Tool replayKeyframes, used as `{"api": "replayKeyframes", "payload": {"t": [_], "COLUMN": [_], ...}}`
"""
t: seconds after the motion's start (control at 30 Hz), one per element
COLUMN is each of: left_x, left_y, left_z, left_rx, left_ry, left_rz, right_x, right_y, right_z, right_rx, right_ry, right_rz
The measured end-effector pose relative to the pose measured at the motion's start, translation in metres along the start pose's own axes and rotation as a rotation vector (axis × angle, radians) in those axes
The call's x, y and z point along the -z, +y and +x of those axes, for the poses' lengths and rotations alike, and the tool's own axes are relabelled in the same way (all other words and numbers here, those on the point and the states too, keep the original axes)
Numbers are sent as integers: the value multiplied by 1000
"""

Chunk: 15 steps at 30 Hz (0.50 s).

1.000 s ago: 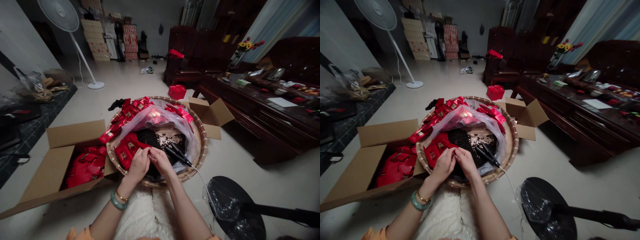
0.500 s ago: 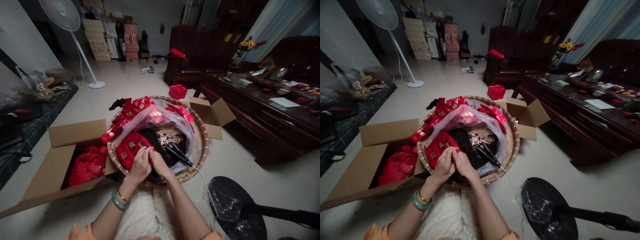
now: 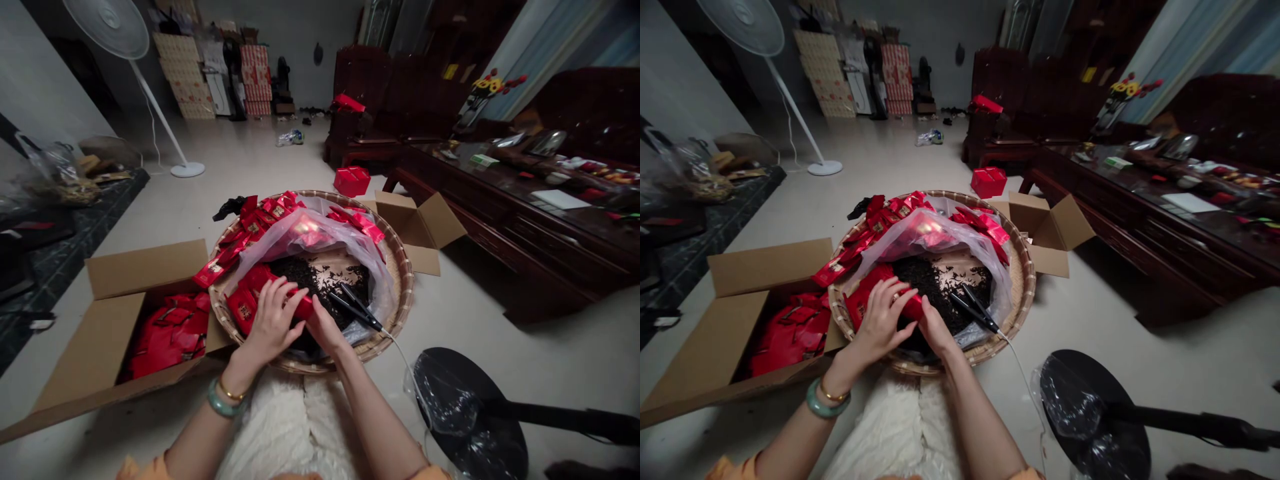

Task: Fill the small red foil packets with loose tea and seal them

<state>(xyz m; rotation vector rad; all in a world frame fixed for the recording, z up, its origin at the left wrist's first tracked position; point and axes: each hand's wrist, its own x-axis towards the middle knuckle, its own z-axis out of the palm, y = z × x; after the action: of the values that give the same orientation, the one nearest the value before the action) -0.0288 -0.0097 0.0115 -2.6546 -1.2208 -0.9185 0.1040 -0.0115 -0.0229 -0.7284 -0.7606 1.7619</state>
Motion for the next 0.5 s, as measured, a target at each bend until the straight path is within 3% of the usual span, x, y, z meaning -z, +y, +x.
{"api": "replayKeyframes", "payload": {"t": [0.1, 0.3, 0.5], "left_x": [2, -16, -28], "left_y": [-16, -28, -24], "left_z": [-2, -14, -23], "left_rx": [-65, -40, 49], "left_ry": [-176, -239, -255], "left_rz": [39, 14, 6], "right_x": [4, 9, 13], "right_y": [2, 5, 14], "right_z": [0, 2, 10], "right_rx": [-49, -125, -124], "right_ry": [-43, -37, 130], "right_rz": [31, 97, 5]}}
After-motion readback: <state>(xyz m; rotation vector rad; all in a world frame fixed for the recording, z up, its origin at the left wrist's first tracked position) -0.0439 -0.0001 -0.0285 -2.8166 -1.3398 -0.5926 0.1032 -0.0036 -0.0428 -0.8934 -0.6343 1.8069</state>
